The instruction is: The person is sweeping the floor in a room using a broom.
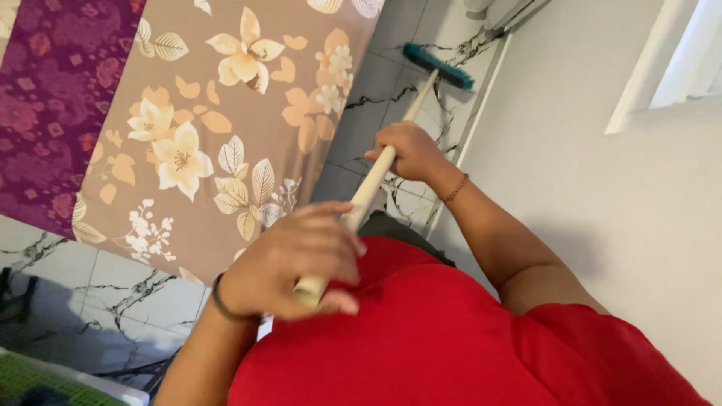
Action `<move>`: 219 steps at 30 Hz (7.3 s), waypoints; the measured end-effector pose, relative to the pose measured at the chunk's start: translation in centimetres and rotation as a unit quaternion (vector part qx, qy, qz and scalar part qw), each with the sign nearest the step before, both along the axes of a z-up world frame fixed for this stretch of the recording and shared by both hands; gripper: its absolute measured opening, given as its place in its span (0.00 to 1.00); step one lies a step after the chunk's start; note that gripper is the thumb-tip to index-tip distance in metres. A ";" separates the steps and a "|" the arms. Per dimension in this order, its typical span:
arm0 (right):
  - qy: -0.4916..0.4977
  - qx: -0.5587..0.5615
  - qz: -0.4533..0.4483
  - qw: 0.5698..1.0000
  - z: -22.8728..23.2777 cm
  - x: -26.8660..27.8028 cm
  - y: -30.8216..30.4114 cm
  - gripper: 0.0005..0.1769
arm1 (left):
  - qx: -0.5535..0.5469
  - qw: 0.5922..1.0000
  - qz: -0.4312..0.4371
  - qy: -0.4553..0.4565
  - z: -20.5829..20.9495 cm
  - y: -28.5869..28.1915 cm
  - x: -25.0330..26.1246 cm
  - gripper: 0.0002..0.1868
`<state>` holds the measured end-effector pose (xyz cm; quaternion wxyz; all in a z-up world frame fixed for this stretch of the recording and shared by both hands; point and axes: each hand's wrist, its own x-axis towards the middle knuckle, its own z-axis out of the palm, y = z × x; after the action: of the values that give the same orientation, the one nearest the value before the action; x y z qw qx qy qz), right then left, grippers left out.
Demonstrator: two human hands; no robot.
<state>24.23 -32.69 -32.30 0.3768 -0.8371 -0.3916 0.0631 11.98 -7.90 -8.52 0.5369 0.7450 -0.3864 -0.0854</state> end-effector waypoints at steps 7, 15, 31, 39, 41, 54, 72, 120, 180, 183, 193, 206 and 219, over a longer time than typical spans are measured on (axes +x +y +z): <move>0.061 -0.077 -0.090 0.991 -11.4 7.3 -6.8 0.16 | 0.006 0.998 0.039 0.043 -16.3 -5.9 7.6 0.15; 0.120 -0.138 -0.150 0.972 -10.4 1.0 -3.7 0.21 | 0.071 0.995 -0.019 0.063 -16.9 -3.3 3.5 0.16; 0.122 -0.017 0.056 0.991 -2.7 -25.7 14.3 0.30 | 0.130 0.989 0.040 0.061 3.6 10.8 -20.1 0.17; 0.121 -0.097 0.225 0.962 3.2 -24.9 14.3 0.20 | 0.118 0.993 0.013 0.010 7.0 10.1 -22.6 0.15; 0.095 -0.123 0.206 0.966 3.4 -22.3 13.2 0.25 | 0.119 0.993 0.011 0.005 6.5 9.2 -21.8 0.14; 0.071 -0.171 -0.059 0.981 -12.2 0.5 4.7 0.20 | 0.050 0.993 0.092 0.047 -16.9 1.3 -5.4 0.18; 0.118 -0.130 0.076 0.982 -8.8 -18.3 12.5 0.25 | 0.128 0.976 0.145 0.097 -5.6 7.7 -22.8 0.18; 0.254 -0.099 0.394 0.878 3.7 -26.3 13.7 0.15 | 0.071 0.996 0.059 -0.012 7.9 3.6 -22.6 0.16; 0.256 -0.150 0.636 0.713 -1.2 -63.2 32.8 0.11 | 0.084 0.904 0.420 0.005 8.1 12.5 -70.6 0.21; 0.238 -0.109 0.711 0.653 2.0 -64.7 35.9 0.13 | 0.116 0.877 0.463 -0.047 9.4 11.3 -70.9 0.20; 0.065 0.001 0.684 0.727 0.2 -53.9 55.1 0.17 | 0.141 0.745 0.649 -0.059 4.0 18.3 -66.3 0.17; 0.115 -0.101 0.670 0.726 -7.9 -40.5 71.5 0.17 | 0.136 0.743 0.655 -0.025 -1.0 37.2 -50.4 0.18; 0.211 -0.127 0.811 0.531 4.7 -43.8 70.0 0.18 | -0.009 0.821 0.558 -0.116 9.7 45.2 -49.9 0.22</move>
<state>-19.60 37.29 -27.64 0.1250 -0.1612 -0.7989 0.5659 -37.94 37.32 1.19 0.4504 0.8330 0.0356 0.3193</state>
